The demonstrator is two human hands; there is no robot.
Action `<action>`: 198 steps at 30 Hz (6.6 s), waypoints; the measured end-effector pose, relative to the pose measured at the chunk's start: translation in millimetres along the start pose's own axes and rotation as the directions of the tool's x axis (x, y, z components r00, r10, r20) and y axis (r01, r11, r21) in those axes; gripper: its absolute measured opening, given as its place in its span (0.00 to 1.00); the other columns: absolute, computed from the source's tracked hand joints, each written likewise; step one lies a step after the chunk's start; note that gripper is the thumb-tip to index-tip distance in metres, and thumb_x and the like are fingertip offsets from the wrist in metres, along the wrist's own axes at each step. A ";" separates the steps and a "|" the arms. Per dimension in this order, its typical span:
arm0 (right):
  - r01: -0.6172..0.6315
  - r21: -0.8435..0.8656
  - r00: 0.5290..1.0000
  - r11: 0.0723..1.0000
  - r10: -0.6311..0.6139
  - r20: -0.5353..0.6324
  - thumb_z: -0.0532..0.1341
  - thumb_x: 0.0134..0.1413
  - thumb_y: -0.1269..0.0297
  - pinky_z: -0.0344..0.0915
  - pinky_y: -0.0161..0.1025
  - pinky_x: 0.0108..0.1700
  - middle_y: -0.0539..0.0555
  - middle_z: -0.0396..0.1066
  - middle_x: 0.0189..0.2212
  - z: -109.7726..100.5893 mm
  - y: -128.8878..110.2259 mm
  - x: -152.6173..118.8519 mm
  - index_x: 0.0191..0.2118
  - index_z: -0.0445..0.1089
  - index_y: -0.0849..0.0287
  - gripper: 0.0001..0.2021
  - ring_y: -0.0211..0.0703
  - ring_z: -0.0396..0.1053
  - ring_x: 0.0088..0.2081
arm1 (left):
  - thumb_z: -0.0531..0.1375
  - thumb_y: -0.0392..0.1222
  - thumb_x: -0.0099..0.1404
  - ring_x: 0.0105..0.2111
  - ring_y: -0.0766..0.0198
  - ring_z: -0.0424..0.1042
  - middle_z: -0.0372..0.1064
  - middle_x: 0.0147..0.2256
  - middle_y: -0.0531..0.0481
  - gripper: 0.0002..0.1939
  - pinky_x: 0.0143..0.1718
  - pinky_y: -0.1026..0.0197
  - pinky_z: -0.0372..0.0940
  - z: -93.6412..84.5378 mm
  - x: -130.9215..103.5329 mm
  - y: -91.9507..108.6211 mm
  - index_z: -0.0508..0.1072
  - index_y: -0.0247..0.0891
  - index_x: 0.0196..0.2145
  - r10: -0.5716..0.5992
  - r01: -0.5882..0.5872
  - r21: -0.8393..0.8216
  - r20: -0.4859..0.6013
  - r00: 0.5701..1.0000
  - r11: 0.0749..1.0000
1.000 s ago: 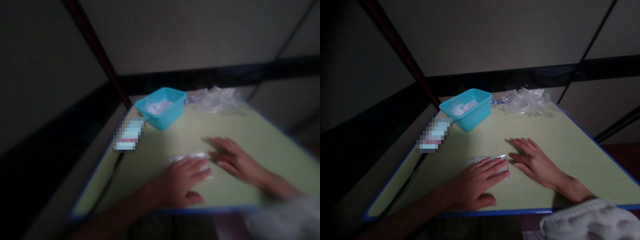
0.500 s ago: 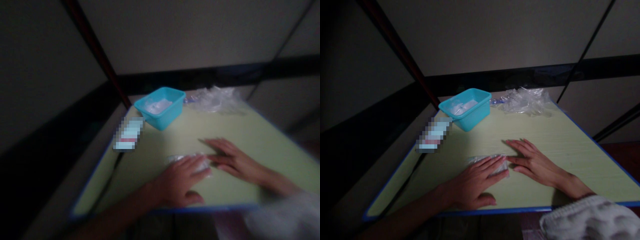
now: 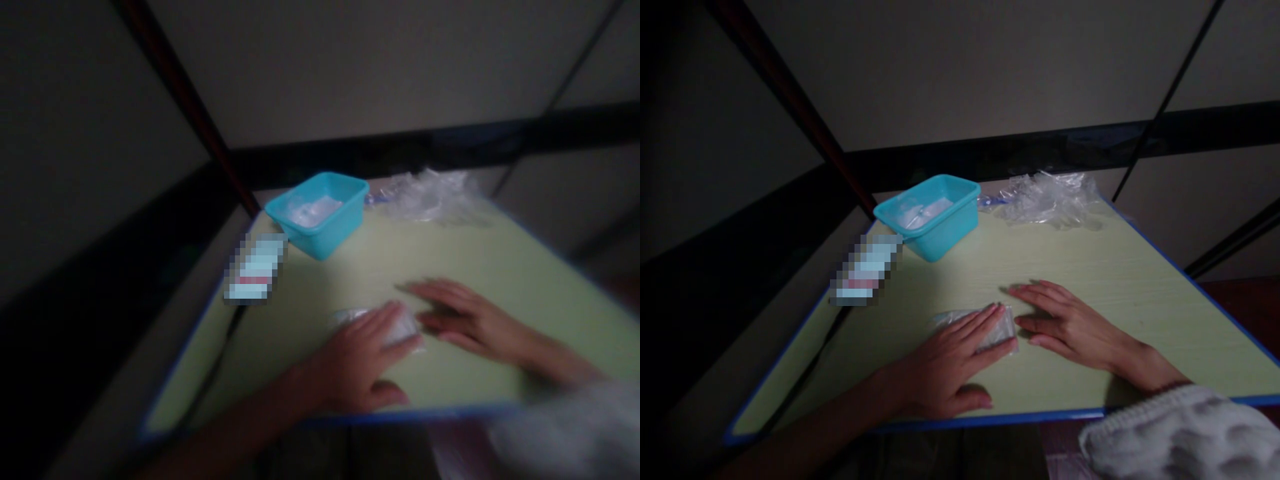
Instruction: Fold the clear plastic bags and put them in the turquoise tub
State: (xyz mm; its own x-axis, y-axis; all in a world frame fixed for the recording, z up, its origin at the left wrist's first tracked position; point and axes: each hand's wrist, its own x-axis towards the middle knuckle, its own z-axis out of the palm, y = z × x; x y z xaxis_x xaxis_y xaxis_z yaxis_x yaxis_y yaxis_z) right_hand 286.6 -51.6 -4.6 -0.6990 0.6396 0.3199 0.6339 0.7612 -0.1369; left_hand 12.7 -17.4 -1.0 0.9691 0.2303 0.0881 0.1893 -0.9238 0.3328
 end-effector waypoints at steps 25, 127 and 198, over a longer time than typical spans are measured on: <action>-0.043 0.045 0.999 0.998 0.042 0.013 0.53 0.61 0.55 0.58 0.53 0.56 0.57 0.50 0.64 -0.9 -3.8 1.7 0.53 0.68 0.56 0.19 0.53 0.53 0.61 | 0.48 0.62 0.64 0.65 0.48 0.34 0.32 0.66 0.37 0.36 0.62 0.43 0.43 -0.5 0.0 1.5 0.50 0.39 0.63 0.005 -0.005 -0.012 -0.022 1.000 1.000; -0.365 0.272 0.930 0.890 0.333 0.157 0.49 0.64 0.57 0.66 0.47 0.49 0.59 0.69 0.47 -11.9 -30.0 46.8 0.51 0.64 0.60 0.17 0.46 0.68 0.46 | 0.53 0.38 0.66 0.56 0.63 0.62 0.66 0.54 0.46 0.20 0.63 0.49 0.47 -11.5 -58.8 13.9 0.59 0.37 0.56 -0.118 0.139 0.088 -0.215 0.969 0.986; 0.247 -0.221 0.969 0.943 -0.241 0.055 0.50 0.61 0.72 0.67 0.42 0.47 0.62 0.74 0.44 -10.1 -64.9 23.4 0.49 0.69 0.70 0.16 0.46 0.70 0.44 | 0.49 0.41 0.68 0.48 0.55 0.68 0.70 0.48 0.41 0.16 0.48 0.54 0.65 16.1 -46.2 37.8 0.69 0.31 0.47 -0.161 0.300 0.325 -0.390 0.907 0.897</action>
State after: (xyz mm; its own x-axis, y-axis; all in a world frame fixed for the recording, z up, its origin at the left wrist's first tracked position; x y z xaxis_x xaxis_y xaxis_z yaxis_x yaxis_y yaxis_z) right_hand 232.5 -87.2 21.2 -0.8482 0.4421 0.2917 0.4984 0.8527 0.1568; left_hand -22.4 -67.8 -7.6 0.7866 0.4771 0.3919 0.5114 -0.8591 0.0194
